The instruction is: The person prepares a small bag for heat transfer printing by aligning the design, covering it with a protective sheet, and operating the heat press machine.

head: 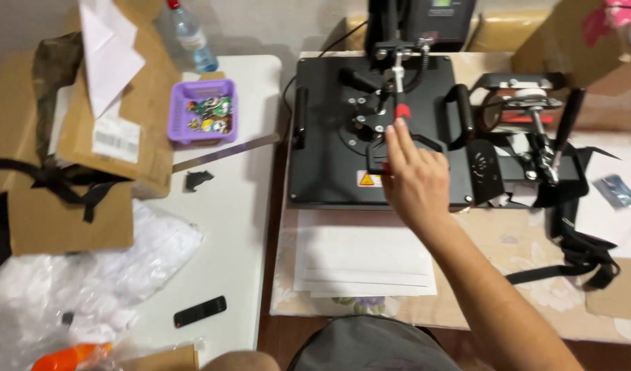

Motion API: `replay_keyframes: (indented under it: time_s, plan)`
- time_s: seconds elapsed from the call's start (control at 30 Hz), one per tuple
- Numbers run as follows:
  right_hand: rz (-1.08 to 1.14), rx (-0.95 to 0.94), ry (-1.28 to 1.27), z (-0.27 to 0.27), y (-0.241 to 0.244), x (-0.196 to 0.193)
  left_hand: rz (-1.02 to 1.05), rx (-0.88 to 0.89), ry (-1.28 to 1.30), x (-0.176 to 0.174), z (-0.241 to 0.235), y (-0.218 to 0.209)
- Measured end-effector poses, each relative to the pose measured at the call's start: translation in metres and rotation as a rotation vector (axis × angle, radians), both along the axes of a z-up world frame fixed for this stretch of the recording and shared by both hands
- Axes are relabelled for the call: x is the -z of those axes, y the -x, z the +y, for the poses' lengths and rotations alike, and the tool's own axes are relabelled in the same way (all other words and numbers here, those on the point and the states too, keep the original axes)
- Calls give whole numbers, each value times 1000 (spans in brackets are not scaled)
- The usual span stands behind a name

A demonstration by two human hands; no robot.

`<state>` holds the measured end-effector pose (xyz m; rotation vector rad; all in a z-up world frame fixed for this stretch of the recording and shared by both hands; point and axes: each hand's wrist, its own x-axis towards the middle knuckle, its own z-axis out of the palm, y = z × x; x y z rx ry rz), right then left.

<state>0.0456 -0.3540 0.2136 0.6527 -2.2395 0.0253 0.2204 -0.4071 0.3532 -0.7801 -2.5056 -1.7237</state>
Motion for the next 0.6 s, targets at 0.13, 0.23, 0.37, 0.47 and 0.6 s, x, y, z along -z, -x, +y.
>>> replay_keyframes:
  time_s: [0.13,0.23,0.37,0.47,0.6]
  plan:
    - [23,-2,1,-2,2,4,-114,320,-256,37,-146,28]
    - [43,17,-3,-4,4,3,-214,562,-448,76,-159,71]
    - [93,107,-48,-10,4,-2,47,-384,-43,189,-194,194]
    - [108,175,-50,-13,10,3,161,-772,190,229,-213,256]
    - [90,181,-82,-11,3,1,38,-836,471,258,-219,298]
